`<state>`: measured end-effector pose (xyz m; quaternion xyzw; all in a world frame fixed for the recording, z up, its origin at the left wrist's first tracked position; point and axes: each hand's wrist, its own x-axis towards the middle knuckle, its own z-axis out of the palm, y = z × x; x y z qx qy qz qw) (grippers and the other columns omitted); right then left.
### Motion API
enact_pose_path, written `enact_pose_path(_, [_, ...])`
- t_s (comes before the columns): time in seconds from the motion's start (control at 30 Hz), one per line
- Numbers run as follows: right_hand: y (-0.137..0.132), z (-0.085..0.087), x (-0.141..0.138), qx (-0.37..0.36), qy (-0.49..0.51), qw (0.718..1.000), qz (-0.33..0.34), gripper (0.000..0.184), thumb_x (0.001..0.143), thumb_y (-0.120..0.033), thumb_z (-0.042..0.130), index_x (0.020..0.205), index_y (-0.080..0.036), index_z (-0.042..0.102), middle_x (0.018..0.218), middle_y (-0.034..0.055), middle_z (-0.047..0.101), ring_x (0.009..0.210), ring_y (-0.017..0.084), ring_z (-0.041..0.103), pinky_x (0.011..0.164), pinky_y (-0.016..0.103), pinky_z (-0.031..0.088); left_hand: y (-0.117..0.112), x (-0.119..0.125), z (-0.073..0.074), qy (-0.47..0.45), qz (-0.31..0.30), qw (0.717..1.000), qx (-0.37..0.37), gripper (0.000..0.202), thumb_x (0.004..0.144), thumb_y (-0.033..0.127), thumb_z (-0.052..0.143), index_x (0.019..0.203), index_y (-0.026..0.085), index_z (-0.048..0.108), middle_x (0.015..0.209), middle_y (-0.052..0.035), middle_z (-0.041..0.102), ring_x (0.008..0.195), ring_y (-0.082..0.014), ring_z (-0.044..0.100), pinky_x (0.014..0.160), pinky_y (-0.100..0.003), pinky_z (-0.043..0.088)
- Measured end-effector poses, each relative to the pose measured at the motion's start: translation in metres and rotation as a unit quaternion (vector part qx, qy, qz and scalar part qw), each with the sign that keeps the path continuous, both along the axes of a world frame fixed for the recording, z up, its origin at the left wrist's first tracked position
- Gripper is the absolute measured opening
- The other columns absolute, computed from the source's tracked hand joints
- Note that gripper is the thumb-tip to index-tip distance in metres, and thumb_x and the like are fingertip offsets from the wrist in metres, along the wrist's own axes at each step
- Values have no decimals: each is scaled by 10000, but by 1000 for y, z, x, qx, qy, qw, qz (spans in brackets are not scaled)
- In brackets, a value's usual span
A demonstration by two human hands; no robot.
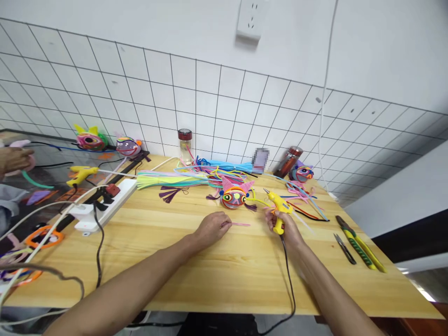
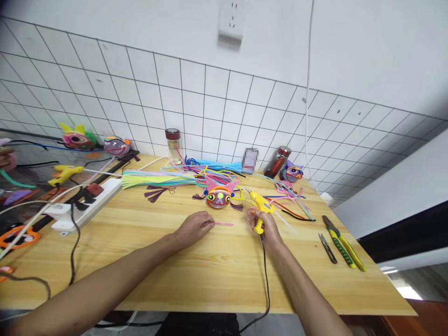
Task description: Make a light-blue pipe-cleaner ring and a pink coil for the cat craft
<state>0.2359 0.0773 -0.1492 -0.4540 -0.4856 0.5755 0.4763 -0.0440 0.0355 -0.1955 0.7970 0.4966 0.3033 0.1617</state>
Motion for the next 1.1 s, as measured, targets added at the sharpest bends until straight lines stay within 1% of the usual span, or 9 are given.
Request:
enact_pose_path(0.1, [-10, 7, 19, -9, -129, 992, -10, 423, 753, -594, 631, 712, -177, 686, 658, 60, 639, 598, 159, 534, 529, 277, 364, 0, 0, 1, 5, 0, 1000, 1, 179, 975, 191, 578, 908, 182, 744, 897, -47, 747, 867, -171, 689, 824, -270, 509])
enact_pose_path(0.2, [-22, 12, 48, -35, -314, 949, -12, 544, 821, -687, 512, 689, -185, 674, 623, 41, 586, 552, 152, 467, 521, 290, 320, 0, 0, 2, 10, 0, 1000, 2, 184, 981, 214, 579, 915, 183, 747, 898, -49, 749, 857, -170, 687, 822, -271, 511])
enact_pose_path(0.43, [-45, 14, 94, -15, -640, 768, -32, 607, 970, -631, 350, 792, -185, 722, 720, 129, 699, 773, 278, 677, 707, 351, 463, 1, 1, -2, 30, 2, 1000, 10, 205, 982, 214, 556, 910, 180, 745, 906, -64, 753, 882, -185, 684, 849, -297, 515])
enact_pose_path(0.6, [-63, 18, 88, -1, -738, 674, 25, 513, 1011, -536, 426, 1210, -185, 743, 966, 193, 773, 981, 324, 751, 856, 397, 509, 0, 1, -2, 42, -3, 999, 18, 203, 982, 215, 558, 905, 185, 744, 907, -69, 755, 893, -198, 688, 856, -314, 518])
enact_pose_path(0.73, [-63, 22, 74, -77, -771, 632, 4, 584, 1056, -526, 353, 1111, -123, 773, 1054, 256, 773, 1072, 370, 747, 925, 471, 520, -1, 1, 1, 49, 3, 998, 26, 192, 974, 204, 573, 899, 187, 750, 898, -66, 756, 886, -198, 696, 841, -306, 519])
enact_pose_path(0.83, [-63, 41, 60, -94, -784, 613, -14, 620, 1050, -562, 379, 975, -96, 782, 1063, 282, 769, 1103, 418, 732, 938, 508, 516, -2, 1, 4, 52, 7, 998, 31, 188, 969, 191, 583, 885, 183, 751, 883, -65, 757, 870, -199, 698, 821, -302, 518])
enact_pose_path(0.93, [-84, 83, 41, 3, -767, 641, -27, 465, 1005, -552, 487, 929, -185, 761, 891, 208, 780, 931, 401, 754, 834, 507, 529, -2, 1, 6, 55, 4, 998, 26, 176, 967, 199, 598, 886, 181, 753, 879, -63, 756, 865, -200, 697, 814, -303, 522])
enact_pose_path(1.03, [-125, 126, 27, 184, -578, 794, 41, 323, 887, -599, 657, 935, -296, 760, 957, 99, 789, 860, 307, 741, 814, 451, 543, -3, -1, 6, 58, 2, 998, 11, 198, 982, 203, 576, 915, 177, 760, 928, -77, 759, 898, -204, 691, 863, -318, 524])
enact_pose_path(1.1, [-154, 131, 24, 187, -373, 906, 73, 331, 804, -574, 785, 1037, -339, 773, 1047, 83, 783, 988, 303, 739, 862, 416, 570, -3, -1, 5, 60, -4, 998, -2, 206, 992, 218, 567, 944, 177, 763, 960, -79, 758, 922, -203, 685, 898, -323, 522])
